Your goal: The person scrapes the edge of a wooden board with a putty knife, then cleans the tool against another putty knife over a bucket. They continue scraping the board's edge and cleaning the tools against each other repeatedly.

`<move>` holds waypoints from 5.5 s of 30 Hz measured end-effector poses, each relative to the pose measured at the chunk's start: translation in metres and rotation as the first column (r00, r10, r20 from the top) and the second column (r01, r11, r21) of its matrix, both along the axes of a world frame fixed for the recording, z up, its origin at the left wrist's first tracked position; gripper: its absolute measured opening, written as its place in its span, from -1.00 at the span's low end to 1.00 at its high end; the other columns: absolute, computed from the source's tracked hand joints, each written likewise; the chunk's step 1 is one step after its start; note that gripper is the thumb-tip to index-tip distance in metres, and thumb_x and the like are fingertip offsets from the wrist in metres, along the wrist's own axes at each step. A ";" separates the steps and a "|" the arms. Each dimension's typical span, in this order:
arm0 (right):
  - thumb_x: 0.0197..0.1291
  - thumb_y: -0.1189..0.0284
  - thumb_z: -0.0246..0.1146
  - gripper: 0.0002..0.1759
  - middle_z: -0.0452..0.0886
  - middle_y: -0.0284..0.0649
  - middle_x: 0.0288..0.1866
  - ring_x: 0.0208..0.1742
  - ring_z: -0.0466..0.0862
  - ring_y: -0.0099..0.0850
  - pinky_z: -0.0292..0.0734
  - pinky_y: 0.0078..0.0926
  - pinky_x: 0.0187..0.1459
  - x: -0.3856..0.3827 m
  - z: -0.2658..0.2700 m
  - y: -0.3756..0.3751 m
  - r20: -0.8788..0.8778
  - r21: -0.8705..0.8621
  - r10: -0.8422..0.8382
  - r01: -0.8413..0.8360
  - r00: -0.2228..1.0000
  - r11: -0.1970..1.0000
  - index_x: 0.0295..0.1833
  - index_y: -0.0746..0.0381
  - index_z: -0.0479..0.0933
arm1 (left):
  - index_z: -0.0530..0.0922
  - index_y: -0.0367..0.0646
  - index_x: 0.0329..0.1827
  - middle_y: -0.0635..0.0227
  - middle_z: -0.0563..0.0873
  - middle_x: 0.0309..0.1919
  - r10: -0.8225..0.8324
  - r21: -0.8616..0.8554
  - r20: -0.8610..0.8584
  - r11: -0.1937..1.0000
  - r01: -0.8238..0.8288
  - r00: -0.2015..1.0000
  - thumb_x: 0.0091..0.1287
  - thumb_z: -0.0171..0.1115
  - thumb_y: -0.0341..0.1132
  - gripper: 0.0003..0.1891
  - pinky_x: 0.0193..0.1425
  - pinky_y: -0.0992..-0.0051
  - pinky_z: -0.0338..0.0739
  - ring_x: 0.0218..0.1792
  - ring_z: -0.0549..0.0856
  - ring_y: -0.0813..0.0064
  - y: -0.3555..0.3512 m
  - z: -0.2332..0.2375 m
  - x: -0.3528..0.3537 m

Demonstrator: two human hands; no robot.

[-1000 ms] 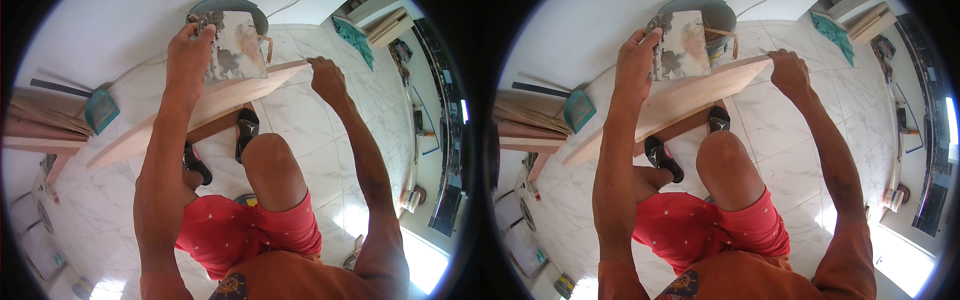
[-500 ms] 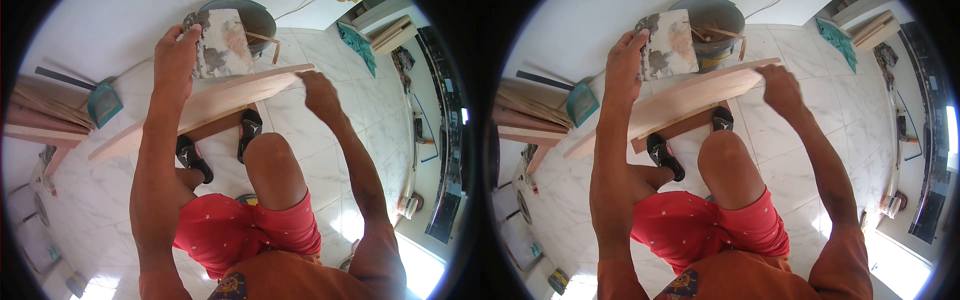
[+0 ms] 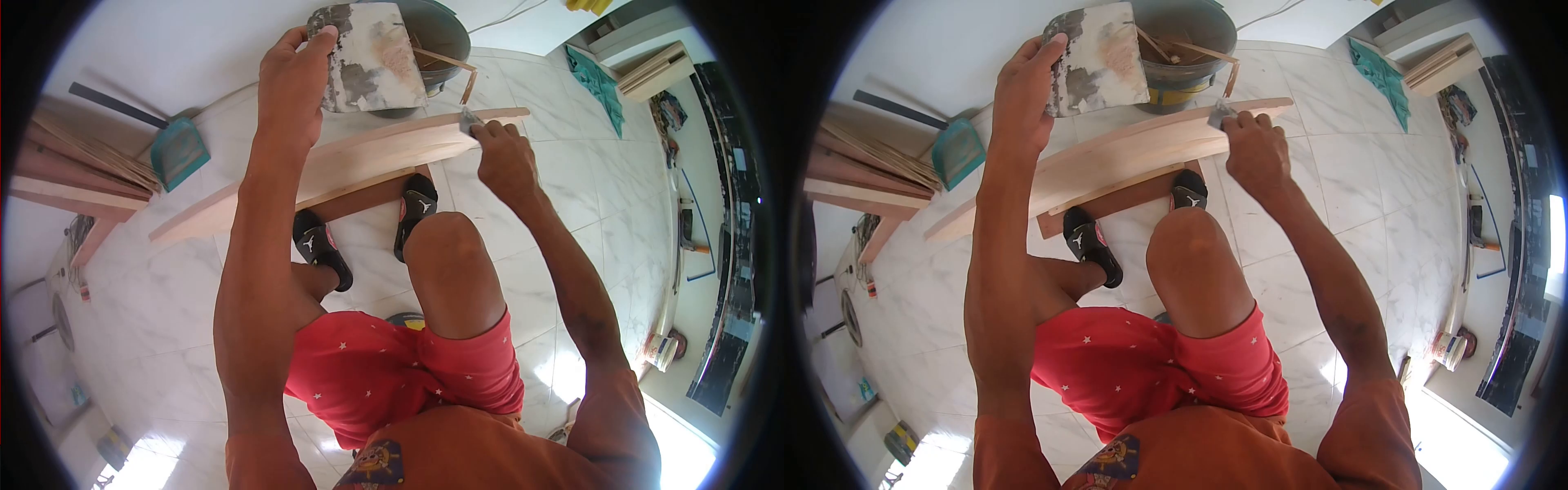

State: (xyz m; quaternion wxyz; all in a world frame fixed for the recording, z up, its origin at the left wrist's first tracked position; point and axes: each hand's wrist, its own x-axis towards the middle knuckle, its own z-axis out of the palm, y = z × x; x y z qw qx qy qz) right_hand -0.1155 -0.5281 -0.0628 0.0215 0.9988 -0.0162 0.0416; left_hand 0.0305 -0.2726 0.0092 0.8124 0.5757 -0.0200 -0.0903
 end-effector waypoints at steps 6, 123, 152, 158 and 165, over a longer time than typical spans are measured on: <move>0.04 0.49 0.38 -0.59 0.64 -0.14 0.00 0.06 0.64 -0.13 0.58 -0.09 0.04 0.001 0.006 0.048 0.016 0.009 0.122 -0.123 0.992 0.992 0.07 0.26 0.62 | 0.59 -0.39 0.11 0.29 0.73 -0.25 0.029 -0.013 0.009 0.999 -0.029 1.000 0.44 0.29 -0.31 -0.68 -0.27 0.55 0.61 -0.33 0.68 0.59 0.005 0.008 -0.006; -0.03 0.77 0.23 -0.35 0.59 -0.04 0.27 0.31 0.59 -0.02 0.54 -0.13 0.31 -0.064 0.170 0.102 0.647 0.315 0.303 -0.607 0.700 0.730 0.28 0.28 0.56 | 0.55 -0.27 0.10 0.25 0.75 -0.09 -0.247 -0.517 -0.104 0.841 0.160 0.963 0.57 0.16 -0.33 -0.80 -0.01 0.43 0.73 -0.13 0.76 0.49 0.014 0.016 -0.087; 0.46 0.44 0.16 -0.78 0.55 -0.32 -0.42 -0.37 0.44 -0.61 0.46 -0.47 -0.32 -0.211 0.114 -0.037 0.097 0.995 -0.729 -0.049 0.678 0.086 0.04 0.37 0.56 | 0.42 -0.35 0.14 0.43 0.60 -0.31 -0.228 0.278 0.688 0.960 0.040 0.689 0.60 0.14 -0.32 -0.74 -0.38 0.71 0.41 -0.44 0.50 0.74 -0.210 0.072 -0.151; 0.46 0.42 0.19 -0.80 0.54 -0.43 -0.39 -0.37 0.44 -0.66 0.42 -0.58 -0.30 -0.171 0.100 0.000 0.089 0.986 -0.888 -0.166 0.451 0.014 0.06 0.31 0.58 | 0.42 -0.38 0.17 0.25 0.71 -0.24 -0.225 0.238 0.875 0.971 0.024 0.430 0.57 0.15 -0.38 -0.73 -0.40 0.61 0.53 -0.43 0.65 0.63 -0.213 0.035 -0.157; 0.46 0.40 0.20 -0.78 0.55 -0.40 -0.40 -0.37 0.46 -0.64 0.44 -0.56 -0.30 -0.179 0.101 0.002 0.063 0.993 -0.913 -0.113 0.404 0.018 0.07 0.29 0.58 | 0.39 -0.33 0.16 0.08 0.78 -0.21 -0.315 0.318 0.938 0.948 0.000 0.147 0.45 0.29 -0.45 -0.67 -0.44 0.41 0.62 -0.54 0.75 0.21 -0.204 0.011 -0.175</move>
